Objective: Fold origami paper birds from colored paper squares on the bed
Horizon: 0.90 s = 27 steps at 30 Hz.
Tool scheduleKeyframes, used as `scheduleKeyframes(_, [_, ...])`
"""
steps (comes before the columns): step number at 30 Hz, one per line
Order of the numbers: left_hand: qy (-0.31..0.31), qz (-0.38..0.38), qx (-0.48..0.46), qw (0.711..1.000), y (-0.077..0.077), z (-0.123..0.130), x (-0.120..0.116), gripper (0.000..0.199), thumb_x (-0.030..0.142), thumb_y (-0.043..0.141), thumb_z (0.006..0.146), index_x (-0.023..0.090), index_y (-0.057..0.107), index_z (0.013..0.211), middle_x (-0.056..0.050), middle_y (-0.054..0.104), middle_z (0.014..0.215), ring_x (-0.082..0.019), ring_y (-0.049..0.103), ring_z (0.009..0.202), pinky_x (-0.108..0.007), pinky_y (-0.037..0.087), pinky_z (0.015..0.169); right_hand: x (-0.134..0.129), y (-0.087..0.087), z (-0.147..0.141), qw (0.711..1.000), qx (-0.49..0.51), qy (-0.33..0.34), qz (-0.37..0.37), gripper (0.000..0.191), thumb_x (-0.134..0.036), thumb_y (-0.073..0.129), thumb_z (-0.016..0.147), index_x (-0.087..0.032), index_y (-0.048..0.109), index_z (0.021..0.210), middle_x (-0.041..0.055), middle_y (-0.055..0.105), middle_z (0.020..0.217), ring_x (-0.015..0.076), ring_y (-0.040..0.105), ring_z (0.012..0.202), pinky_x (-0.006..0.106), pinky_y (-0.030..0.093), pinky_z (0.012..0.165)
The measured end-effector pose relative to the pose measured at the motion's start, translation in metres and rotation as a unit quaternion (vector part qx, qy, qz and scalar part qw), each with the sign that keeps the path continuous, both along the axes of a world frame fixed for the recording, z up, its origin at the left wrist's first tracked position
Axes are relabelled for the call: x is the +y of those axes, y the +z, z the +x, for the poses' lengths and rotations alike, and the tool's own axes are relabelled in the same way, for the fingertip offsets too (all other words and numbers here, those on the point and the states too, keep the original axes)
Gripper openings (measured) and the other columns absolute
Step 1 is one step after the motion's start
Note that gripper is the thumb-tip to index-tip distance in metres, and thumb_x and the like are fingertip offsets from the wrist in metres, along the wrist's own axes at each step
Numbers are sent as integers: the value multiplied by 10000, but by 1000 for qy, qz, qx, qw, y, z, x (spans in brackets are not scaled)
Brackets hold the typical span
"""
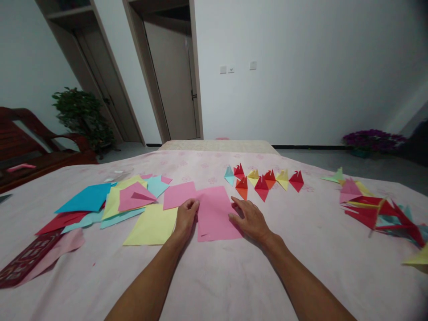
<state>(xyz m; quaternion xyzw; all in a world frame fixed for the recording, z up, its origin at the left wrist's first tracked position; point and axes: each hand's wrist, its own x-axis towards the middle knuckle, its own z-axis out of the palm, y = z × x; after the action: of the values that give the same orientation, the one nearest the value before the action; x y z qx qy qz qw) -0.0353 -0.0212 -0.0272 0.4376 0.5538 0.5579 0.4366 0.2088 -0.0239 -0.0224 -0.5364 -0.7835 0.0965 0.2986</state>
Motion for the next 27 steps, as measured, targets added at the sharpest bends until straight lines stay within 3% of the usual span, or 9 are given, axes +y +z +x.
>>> scheduleKeyframes(6, [-10, 42, -60, 997, 2, -4, -3, 409, 528, 687, 726, 154, 617, 874, 48, 534, 624, -75, 482, 480, -198, 413, 473, -1, 6, 2, 995, 92, -13, -42, 444, -413, 533, 893, -208, 615, 1279, 86, 693, 1093, 233, 615, 1000, 376, 459, 892])
scheduleKeyframes(10, [-42, 56, -85, 994, 2, -4, -4, 400, 507, 686, 759, 144, 628, 918, 52, 533, 589, -75, 465, 438, -196, 398, 430, -2, 5, 2, 991, 126, 8, -44, 469, -396, 641, 805, -236, 648, 1245, 69, 700, 1022, 225, 630, 937, 361, 472, 860])
scheduleKeyframes(15, [-84, 62, -70, 992, 3, 0, -6, 384, 496, 619, 833, 148, 649, 994, 0, 619, 676, -104, 565, 536, -225, 470, 538, -1, -3, 0, 966, 249, 8, -72, 233, -338, 644, 763, -198, 738, 925, 34, 702, 825, 183, 612, 740, 297, 476, 706])
scheduleKeyframes(17, [-69, 74, -7, 995, 1, 1, -6, 372, 452, 561, 881, 168, 641, 1108, -77, 694, 927, -157, 657, 789, -266, 513, 691, 2, -4, 1, 939, 334, 15, -84, 205, -341, 626, 779, -179, 725, 856, 30, 703, 789, 177, 611, 717, 285, 470, 676])
scheduleKeyframes(20, [-22, 97, 172, 980, -8, 1, -6, 431, 340, 573, 867, 176, 576, 1266, -141, 622, 1254, -237, 593, 1131, -383, 468, 948, 7, -4, 5, 902, 424, 1, -75, 239, -358, 664, 757, -164, 721, 886, 36, 717, 821, 187, 625, 749, 293, 477, 703])
scheduleKeyframes(24, [-30, 126, 386, 913, -13, 6, -12, 641, 275, 646, 786, 142, 475, 1390, -171, 544, 1359, -304, 483, 1273, -461, 349, 1083, 12, -6, 9, 880, 468, -17, -76, 326, -394, 708, 725, -155, 712, 947, 43, 715, 829, 189, 622, 749, 295, 482, 699])
scheduleKeyframes(27, [-68, 105, 422, 898, -7, 13, -18, 777, 246, 663, 755, 139, 381, 1470, -185, 518, 1391, -328, 465, 1289, -448, 345, 1079, 13, -7, 9, 874, 479, -30, -81, 393, -417, 716, 715, -145, 696, 998, 50, 712, 830, 182, 615, 716, 290, 486, 663])
